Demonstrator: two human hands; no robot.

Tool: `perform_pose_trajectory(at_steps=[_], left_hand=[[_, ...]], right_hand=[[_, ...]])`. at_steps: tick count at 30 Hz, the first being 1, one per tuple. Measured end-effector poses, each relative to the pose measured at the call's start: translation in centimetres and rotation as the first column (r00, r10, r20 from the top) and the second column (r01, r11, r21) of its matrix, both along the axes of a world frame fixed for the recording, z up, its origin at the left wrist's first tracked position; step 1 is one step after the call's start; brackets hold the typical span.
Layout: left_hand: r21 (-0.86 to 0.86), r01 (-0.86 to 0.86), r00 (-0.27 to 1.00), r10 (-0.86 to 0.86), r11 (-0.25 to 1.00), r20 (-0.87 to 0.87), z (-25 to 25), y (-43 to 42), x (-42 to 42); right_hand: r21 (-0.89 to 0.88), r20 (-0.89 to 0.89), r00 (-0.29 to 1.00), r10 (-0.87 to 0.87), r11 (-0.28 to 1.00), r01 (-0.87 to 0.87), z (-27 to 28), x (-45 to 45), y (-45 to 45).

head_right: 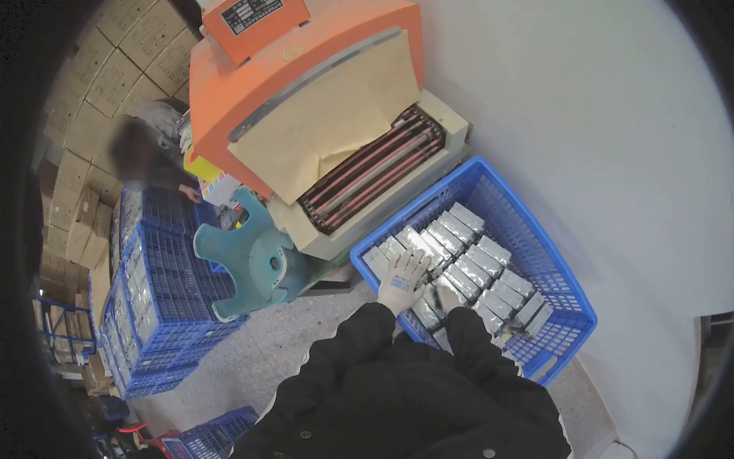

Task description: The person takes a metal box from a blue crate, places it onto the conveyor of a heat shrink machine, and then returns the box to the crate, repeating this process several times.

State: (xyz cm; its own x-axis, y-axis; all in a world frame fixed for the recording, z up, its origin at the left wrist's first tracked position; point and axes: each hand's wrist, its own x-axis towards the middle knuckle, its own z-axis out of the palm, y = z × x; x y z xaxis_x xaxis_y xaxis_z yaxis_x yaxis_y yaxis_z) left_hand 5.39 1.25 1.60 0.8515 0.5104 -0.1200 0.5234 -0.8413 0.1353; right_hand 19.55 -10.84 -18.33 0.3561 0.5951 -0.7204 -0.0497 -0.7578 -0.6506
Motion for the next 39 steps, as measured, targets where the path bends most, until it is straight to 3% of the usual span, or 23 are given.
perform_pose_trajectory(at_steps=[3, 6, 9, 12, 15, 18, 21, 24, 27, 33, 36, 39], left_hand=[[-0.005, 0.002, 1.0, -0.002, 1.0, 0.001, -0.1, 0.1, 0.0], [0.016, 0.013, 0.997, -0.012, 1.0, -0.07, 0.1, 0.1, 0.0], [-0.017, 0.013, 0.993, -0.015, 1.0, -0.114, 0.3, 0.0, 0.0], [0.026, 0.018, 0.995, -0.015, 0.999, -0.097, -0.3, 0.0, -0.1], [0.051, 0.038, 0.993, -0.032, 0.998, -0.115, -0.3, 0.1, -0.2], [0.026, 0.032, 0.996, -0.029, 0.999, -0.085, -0.1, 0.0, -0.2], [0.058, 0.029, 0.992, -0.021, 0.998, -0.123, 0.2, -0.3, -0.2], [0.047, 0.018, 0.993, -0.012, 0.999, -0.118, 0.3, 0.0, -0.3], [-0.007, 0.002, 0.998, -0.003, 1.0, -0.067, 0.5, 0.1, -0.4], [-0.085, -0.033, 0.998, 0.038, 0.996, 0.053, -1.3, -0.2, -0.5], [-0.069, -0.014, 1.0, 0.015, 0.998, 0.003, -1.5, -0.1, -0.5], [-0.147, -0.028, 0.999, 0.021, 0.989, -0.05, -0.2, 0.2, -0.6]], right_hand=[[-0.021, -0.086, 0.988, 0.131, 0.991, -0.133, -1.6, -1.5, -1.6], [0.007, -0.113, 0.989, 0.097, 0.995, -0.096, -1.1, -1.8, -2.2], [-0.066, 0.125, 0.96, 0.252, 0.967, -0.245, 2.3, -1.0, -1.6], [-0.069, 0.201, 0.978, 0.054, 0.997, -0.041, -0.1, 1.8, -0.4], [-0.022, 0.317, 0.944, -0.089, 0.995, 0.102, 1.3, 4.5, 1.5], [0.203, 0.209, 0.927, -0.313, 0.941, 0.272, 1.2, 8.1, 3.2], [0.289, 0.38, 0.918, -0.114, 0.957, -0.001, 9.0, 9.3, 6.2], [0.446, 0.161, 0.908, -0.386, 0.85, 0.282, 16.3, 8.4, 11.7], [0.629, 0.102, 0.906, -0.41, 0.732, 0.261, 22.1, 6.6, 15.8], [0.727, 0.161, 0.964, -0.212, 0.685, 0.029, 28.5, 3.8, 23.7], [0.633, 0.011, 1.0, 0.025, 0.774, -0.026, 31.0, 2.0, 26.0], [0.539, -0.344, 0.932, -0.118, 0.787, 0.299, 29.6, 1.6, 27.5]])
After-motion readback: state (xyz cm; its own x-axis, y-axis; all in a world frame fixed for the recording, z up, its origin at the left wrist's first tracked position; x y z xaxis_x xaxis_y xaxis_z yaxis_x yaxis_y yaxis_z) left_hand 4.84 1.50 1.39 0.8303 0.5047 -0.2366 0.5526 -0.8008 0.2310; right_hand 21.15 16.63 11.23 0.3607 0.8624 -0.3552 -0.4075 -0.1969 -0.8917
